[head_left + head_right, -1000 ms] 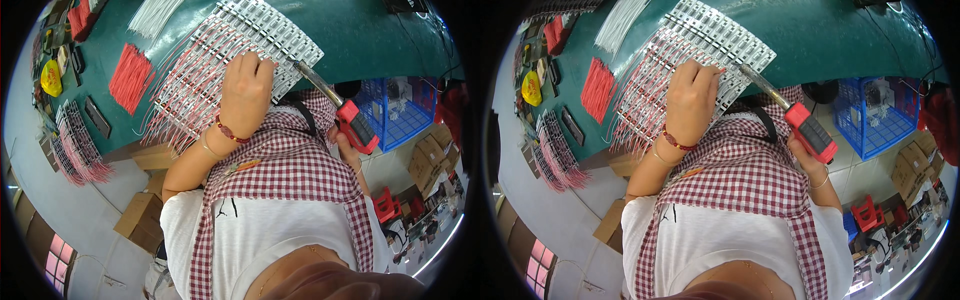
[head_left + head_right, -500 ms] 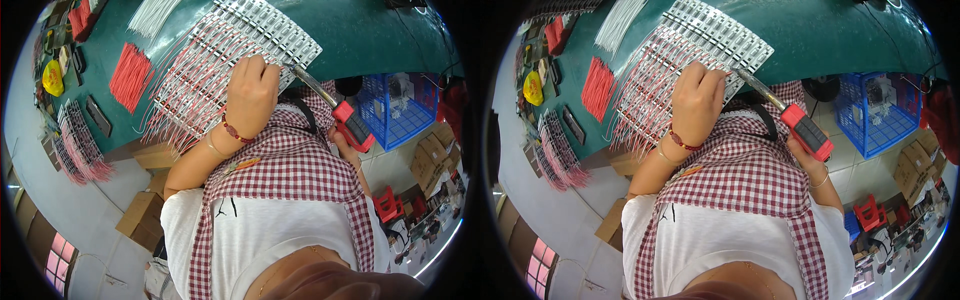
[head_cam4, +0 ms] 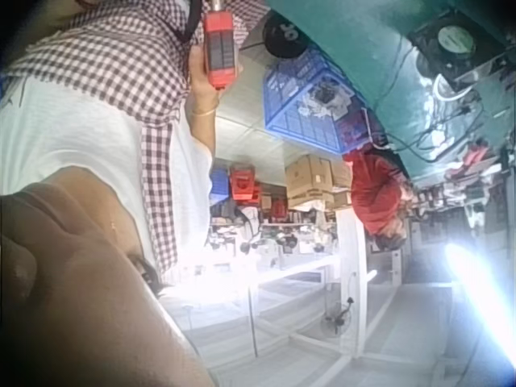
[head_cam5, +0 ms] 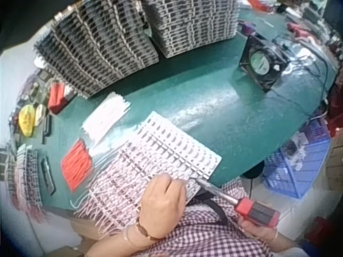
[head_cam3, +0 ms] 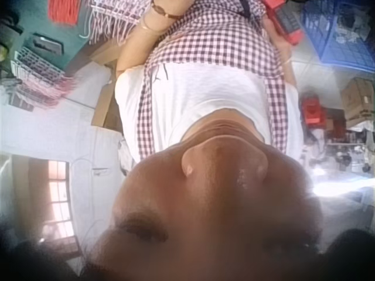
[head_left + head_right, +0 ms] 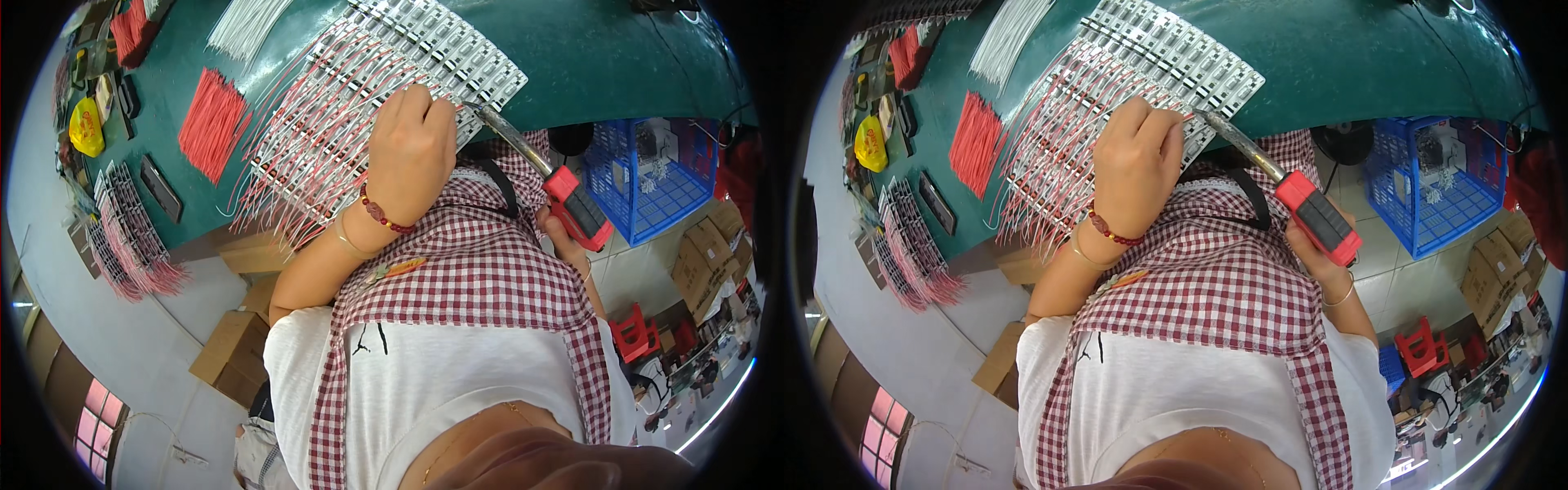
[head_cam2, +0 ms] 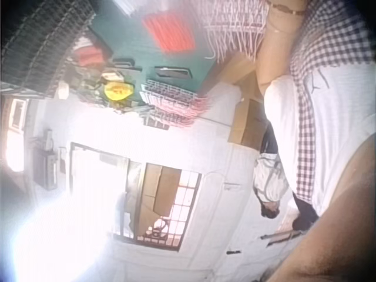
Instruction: The person uses a soldering iron to attach red and white wires to a grid of electronic components on a workbench. They repeatedly pick up individual wires, position them against the component grid, and apply the soldering iron to secure the connections.
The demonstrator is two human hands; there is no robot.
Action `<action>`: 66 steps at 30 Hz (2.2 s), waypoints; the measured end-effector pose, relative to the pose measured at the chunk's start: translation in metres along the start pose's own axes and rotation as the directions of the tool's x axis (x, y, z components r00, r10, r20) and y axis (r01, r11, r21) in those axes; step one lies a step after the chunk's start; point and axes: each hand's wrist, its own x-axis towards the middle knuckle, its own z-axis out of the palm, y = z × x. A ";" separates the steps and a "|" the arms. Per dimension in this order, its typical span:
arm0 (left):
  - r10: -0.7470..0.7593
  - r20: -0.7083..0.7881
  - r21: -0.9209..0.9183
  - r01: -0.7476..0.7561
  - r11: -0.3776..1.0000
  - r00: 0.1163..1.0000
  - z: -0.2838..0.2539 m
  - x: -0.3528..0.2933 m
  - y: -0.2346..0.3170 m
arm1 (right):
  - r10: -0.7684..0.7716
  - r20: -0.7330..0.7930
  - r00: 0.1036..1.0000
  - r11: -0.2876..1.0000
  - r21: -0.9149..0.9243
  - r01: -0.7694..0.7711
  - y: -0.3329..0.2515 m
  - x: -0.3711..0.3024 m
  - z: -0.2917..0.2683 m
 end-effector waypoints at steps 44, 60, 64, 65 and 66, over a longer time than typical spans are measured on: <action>0.013 0.012 0.079 -0.014 0.997 1.000 0.004 0.004 0.008 | 0.019 -0.057 0.998 0.990 0.142 -0.011 -0.001 -0.011 -0.003; -0.025 0.111 0.157 0.008 0.988 0.994 0.003 0.009 0.013 | -0.143 -0.036 0.989 0.985 -0.101 0.139 0.004 -0.004 -0.001; -0.023 0.120 0.163 0.004 0.987 0.993 0.003 0.008 0.013 | -0.126 -0.018 0.992 0.988 -0.096 0.124 0.009 -0.009 -0.004; -0.021 0.119 0.158 0.002 0.987 0.993 0.003 0.008 0.013 | -0.135 -0.017 0.991 0.985 -0.110 0.132 0.011 -0.010 -0.004; -0.022 0.117 0.154 0.004 0.988 0.993 0.002 0.008 0.014 | -0.162 -0.022 0.987 0.978 -0.137 0.158 0.013 -0.009 -0.003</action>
